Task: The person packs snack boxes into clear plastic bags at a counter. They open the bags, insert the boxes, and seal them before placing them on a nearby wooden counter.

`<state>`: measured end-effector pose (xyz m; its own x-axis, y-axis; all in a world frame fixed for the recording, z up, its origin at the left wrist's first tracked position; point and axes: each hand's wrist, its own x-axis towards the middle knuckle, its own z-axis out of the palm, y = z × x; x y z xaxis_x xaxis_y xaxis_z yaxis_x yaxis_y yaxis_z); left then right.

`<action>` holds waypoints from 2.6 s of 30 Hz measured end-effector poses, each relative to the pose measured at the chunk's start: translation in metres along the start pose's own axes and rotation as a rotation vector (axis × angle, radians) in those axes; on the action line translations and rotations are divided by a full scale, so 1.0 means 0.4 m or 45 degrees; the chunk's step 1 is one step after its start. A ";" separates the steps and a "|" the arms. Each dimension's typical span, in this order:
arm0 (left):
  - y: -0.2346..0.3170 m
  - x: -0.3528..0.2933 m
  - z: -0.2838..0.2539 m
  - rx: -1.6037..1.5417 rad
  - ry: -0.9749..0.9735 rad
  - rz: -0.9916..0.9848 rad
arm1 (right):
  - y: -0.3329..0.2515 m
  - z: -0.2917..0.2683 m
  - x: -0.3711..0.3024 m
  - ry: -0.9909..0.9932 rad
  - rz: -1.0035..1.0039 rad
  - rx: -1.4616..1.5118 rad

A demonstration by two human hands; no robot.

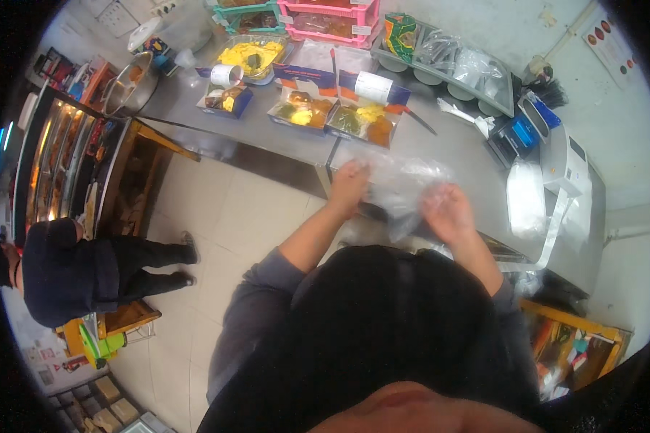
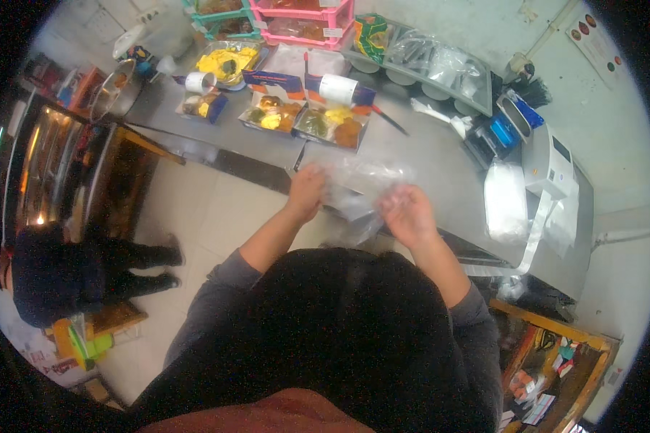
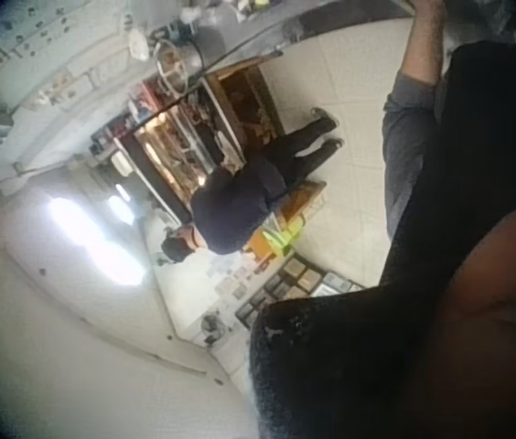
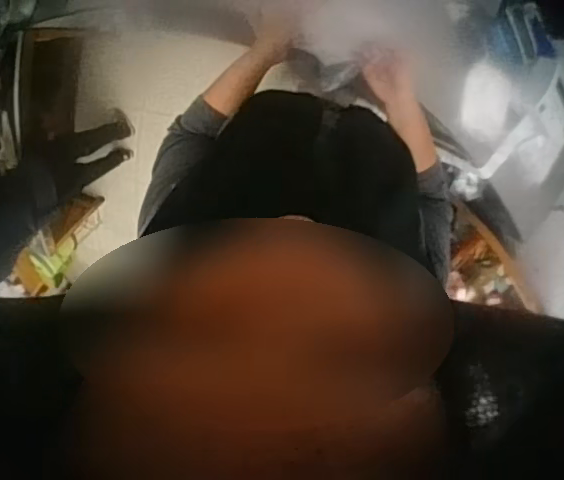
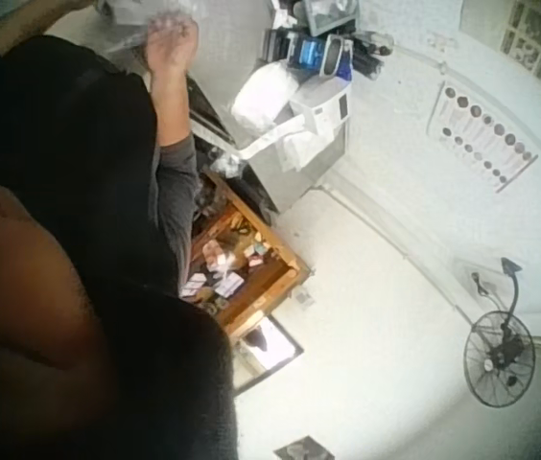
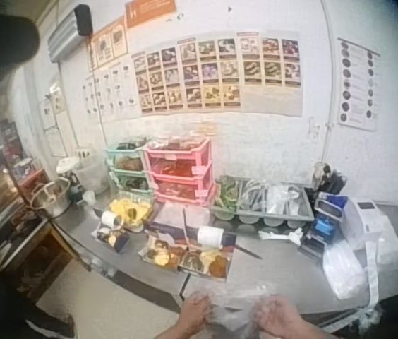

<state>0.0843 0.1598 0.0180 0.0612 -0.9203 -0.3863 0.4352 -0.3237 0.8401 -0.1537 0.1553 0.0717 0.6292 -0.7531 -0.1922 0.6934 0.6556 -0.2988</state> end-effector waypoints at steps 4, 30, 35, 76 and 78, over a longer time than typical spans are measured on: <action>0.072 0.041 -0.123 0.147 0.263 0.283 | -0.010 0.050 -0.034 0.061 -0.016 -0.305; 0.257 -0.144 -0.112 -0.304 -0.613 0.081 | -0.097 0.041 -0.029 0.584 -0.517 -2.490; 0.265 -0.127 -0.023 0.989 -0.649 0.470 | -0.143 0.027 0.006 0.923 -1.163 -2.221; -0.024 0.447 0.544 1.679 -0.359 0.337 | -0.983 -0.226 0.320 0.936 -0.565 -2.205; -0.056 0.484 0.543 1.670 -0.488 0.349 | -1.026 -0.384 0.451 1.165 -0.314 -2.627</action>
<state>-0.1088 -0.0590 0.0071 -0.3330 -0.9203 -0.2054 -0.7130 0.1032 0.6935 -0.3786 -0.2581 0.0161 -0.0776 -0.9946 -0.0692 -0.8572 0.1020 -0.5048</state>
